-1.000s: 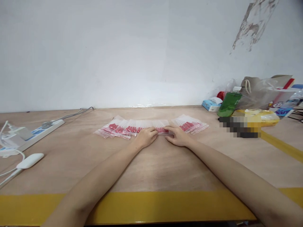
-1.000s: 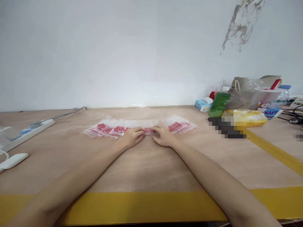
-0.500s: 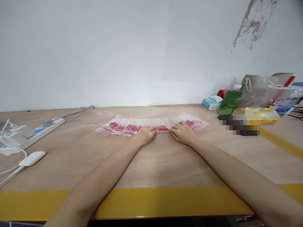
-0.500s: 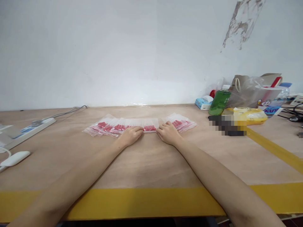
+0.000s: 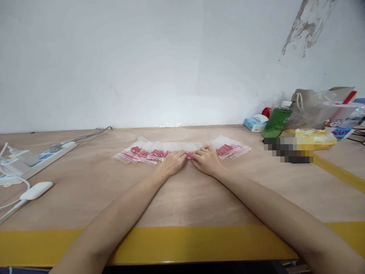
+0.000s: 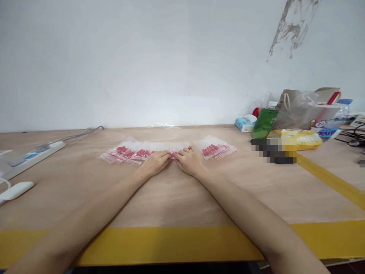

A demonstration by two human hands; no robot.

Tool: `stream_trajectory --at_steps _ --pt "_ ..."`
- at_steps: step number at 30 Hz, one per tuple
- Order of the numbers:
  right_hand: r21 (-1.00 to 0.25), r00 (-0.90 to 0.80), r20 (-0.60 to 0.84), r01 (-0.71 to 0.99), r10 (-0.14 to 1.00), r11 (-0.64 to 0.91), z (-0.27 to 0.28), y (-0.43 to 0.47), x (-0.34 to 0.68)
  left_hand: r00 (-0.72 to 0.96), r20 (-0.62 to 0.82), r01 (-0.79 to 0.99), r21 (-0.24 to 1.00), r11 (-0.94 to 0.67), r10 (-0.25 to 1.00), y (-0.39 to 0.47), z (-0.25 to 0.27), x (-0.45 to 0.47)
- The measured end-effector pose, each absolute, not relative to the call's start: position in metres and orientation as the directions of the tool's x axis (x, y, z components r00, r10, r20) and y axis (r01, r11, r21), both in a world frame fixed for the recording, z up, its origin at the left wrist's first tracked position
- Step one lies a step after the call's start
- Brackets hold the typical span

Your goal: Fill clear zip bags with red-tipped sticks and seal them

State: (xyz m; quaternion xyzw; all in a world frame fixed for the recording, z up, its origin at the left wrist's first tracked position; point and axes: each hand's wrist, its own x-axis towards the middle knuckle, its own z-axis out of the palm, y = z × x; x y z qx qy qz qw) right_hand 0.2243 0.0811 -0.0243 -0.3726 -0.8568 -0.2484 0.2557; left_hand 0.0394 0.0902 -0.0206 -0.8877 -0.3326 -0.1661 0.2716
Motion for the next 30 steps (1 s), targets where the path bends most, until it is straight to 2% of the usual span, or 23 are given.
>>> stream_trajectory --at_steps 6,11,18,30 --pt "0.279 -0.627 0.630 0.733 0.458 0.620 -0.025 0.083 0.221 0.739 0.526 0.641 -0.355 -0.681 0.421 0.088 -0.022 0.037" --pt "0.314 -0.660 0.617 0.706 0.429 0.635 -0.026 0.085 0.215 0.740 0.535 0.628 -0.332 -0.704 0.408 0.088 -0.022 0.036" --pt "0.322 -0.680 0.592 0.691 0.432 0.647 -0.020 0.082 0.214 0.771 0.498 0.615 -0.417 -0.670 0.398 0.087 -0.018 0.039" --pt "0.336 -0.669 0.615 0.701 0.418 0.629 -0.019 0.081 0.224 0.760 0.513 0.630 -0.433 -0.644 0.399 0.083 -0.012 0.038"
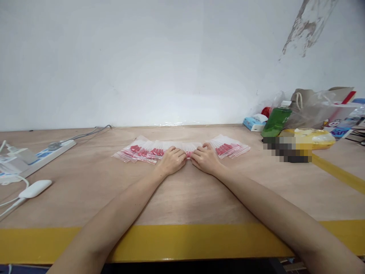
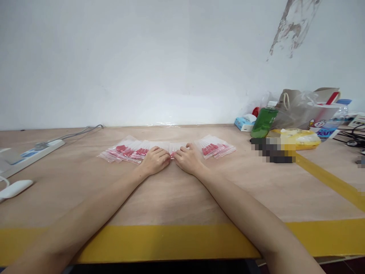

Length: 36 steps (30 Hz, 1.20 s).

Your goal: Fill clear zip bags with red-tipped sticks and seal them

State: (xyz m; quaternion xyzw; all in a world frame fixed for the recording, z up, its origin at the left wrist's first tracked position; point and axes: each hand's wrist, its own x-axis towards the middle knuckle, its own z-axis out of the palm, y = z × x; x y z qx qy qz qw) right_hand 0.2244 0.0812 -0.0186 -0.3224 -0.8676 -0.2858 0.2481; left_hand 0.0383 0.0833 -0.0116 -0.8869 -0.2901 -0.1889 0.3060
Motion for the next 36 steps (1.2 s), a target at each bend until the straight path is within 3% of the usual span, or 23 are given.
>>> stream_trajectory --at_steps 23,31,36 --pt "0.309 -0.623 0.635 0.746 0.456 0.590 -0.022 0.081 0.270 0.730 0.581 0.642 -0.403 -0.652 0.360 0.086 -0.016 0.031" --pt "0.349 -0.539 0.664 0.837 0.519 0.422 -0.026 0.080 0.263 0.741 0.574 0.634 -0.425 -0.646 0.350 0.083 -0.014 0.033" --pt "0.380 -0.550 0.629 0.834 0.550 0.400 -0.024 0.077 0.261 0.746 0.567 0.628 -0.425 -0.652 0.349 0.083 -0.014 0.034"
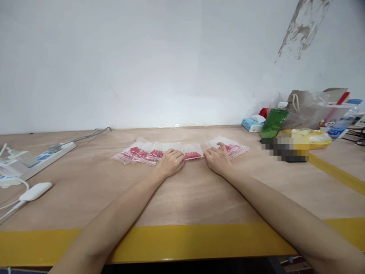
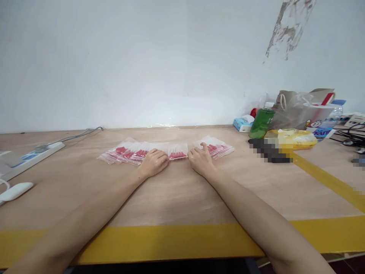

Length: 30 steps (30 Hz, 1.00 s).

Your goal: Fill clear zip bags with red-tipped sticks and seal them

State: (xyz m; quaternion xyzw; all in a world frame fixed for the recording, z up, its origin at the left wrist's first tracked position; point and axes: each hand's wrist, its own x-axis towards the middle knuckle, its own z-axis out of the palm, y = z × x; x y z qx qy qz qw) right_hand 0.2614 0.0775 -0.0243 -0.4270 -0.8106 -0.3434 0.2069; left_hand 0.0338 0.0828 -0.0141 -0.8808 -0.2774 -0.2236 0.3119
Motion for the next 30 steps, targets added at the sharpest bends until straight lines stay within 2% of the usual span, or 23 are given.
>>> stream_trajectory --at_steps 6,8,11,14,16,19,22,27,30 --pt "0.333 -0.525 0.573 0.851 0.629 0.407 -0.021 0.078 0.262 0.730 0.567 0.642 -0.376 -0.668 0.382 0.084 -0.016 0.032" --pt "0.290 -0.537 0.529 0.842 0.657 0.454 -0.020 0.078 0.264 0.707 0.572 0.662 -0.329 -0.673 0.416 0.084 -0.016 0.031" --pt "0.138 -0.542 0.497 0.821 0.678 0.554 -0.020 0.076 0.264 0.658 0.595 0.675 -0.191 -0.713 0.463 0.084 -0.015 0.031" --pt "-0.035 -0.478 0.562 0.801 0.675 0.597 -0.022 0.074 0.259 0.635 0.605 0.644 -0.071 -0.762 0.480 0.083 -0.013 0.033" --pt "-0.049 -0.485 0.599 0.772 0.637 0.634 -0.024 0.074 0.253 0.645 0.592 0.622 -0.041 -0.782 0.483 0.082 -0.011 0.036" --pt "0.052 -0.545 0.606 0.754 0.579 0.655 -0.026 0.076 0.241 0.676 0.559 0.602 -0.042 -0.797 0.481 0.082 -0.010 0.038" --pt "0.092 -0.539 0.604 0.779 0.587 0.621 -0.023 0.077 0.234 0.691 0.545 0.607 -0.082 -0.790 0.475 0.082 -0.011 0.039" --pt "-0.069 -0.509 0.537 0.768 0.672 0.637 -0.002 0.081 0.255 0.709 0.531 0.631 -0.183 -0.754 0.465 0.091 -0.015 0.033" --pt "-0.120 -0.412 0.501 0.838 0.761 0.532 0.013 0.089 0.293 0.720 0.524 0.634 -0.230 -0.738 0.455 0.099 -0.010 0.021"
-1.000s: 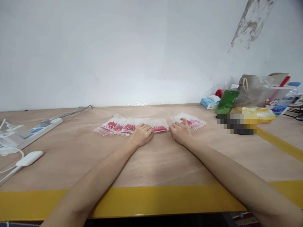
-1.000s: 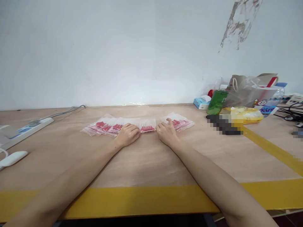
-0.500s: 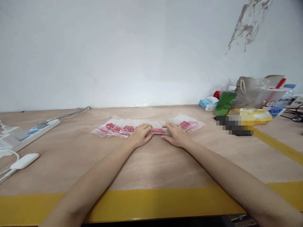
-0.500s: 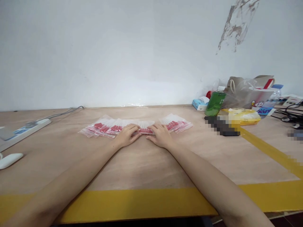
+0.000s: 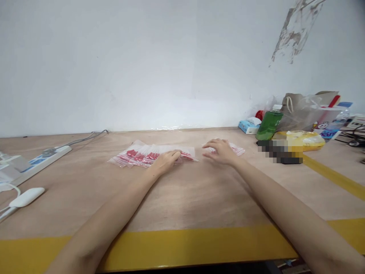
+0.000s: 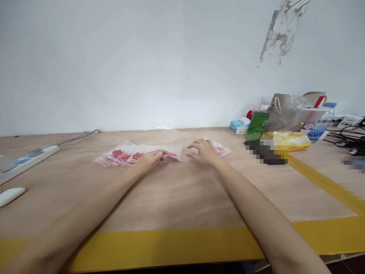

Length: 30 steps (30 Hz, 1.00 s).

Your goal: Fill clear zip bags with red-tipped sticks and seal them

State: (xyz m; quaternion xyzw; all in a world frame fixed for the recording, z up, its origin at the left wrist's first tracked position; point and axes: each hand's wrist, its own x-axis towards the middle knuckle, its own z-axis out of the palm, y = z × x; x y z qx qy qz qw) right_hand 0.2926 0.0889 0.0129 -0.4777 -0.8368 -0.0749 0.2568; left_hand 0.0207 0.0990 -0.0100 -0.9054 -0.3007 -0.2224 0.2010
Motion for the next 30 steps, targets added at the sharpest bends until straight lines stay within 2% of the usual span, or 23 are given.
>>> stream_trajectory --at_steps 4,7,10,13,15,19,23,30 --pt "-0.003 -0.435 0.334 0.886 0.836 0.463 0.015 0.098 0.343 0.712 0.521 0.661 -0.272 -0.700 0.471 0.104 0.001 -0.012" --pt "0.020 -0.478 0.298 0.869 0.826 0.495 0.003 0.101 0.358 0.736 0.475 0.649 -0.297 -0.700 0.481 0.100 0.006 -0.042" --pt "-0.032 -0.553 0.347 0.800 0.757 0.599 -0.010 0.101 0.348 0.700 0.485 0.699 -0.313 -0.643 0.525 0.090 0.010 -0.062" --pt "-0.115 -0.582 0.397 0.735 0.709 0.668 -0.018 0.098 0.320 0.635 0.552 0.754 -0.288 -0.591 0.541 0.076 0.017 -0.058" --pt "-0.150 -0.588 0.416 0.709 0.694 0.690 -0.019 0.093 0.297 0.641 0.570 0.734 -0.259 -0.628 0.513 0.067 0.021 -0.039" --pt "-0.171 -0.596 0.442 0.678 0.671 0.715 -0.014 0.080 0.259 0.714 0.514 0.636 -0.192 -0.747 0.476 0.059 0.019 0.016" --pt "-0.222 -0.528 0.474 0.702 0.704 0.676 -0.009 0.079 0.250 0.682 0.519 0.655 -0.122 -0.745 0.515 0.067 0.004 0.055" --pt "-0.348 -0.447 0.481 0.693 0.754 0.632 -0.023 0.095 0.270 0.627 0.559 0.673 -0.038 -0.739 0.543 0.078 -0.015 0.063"
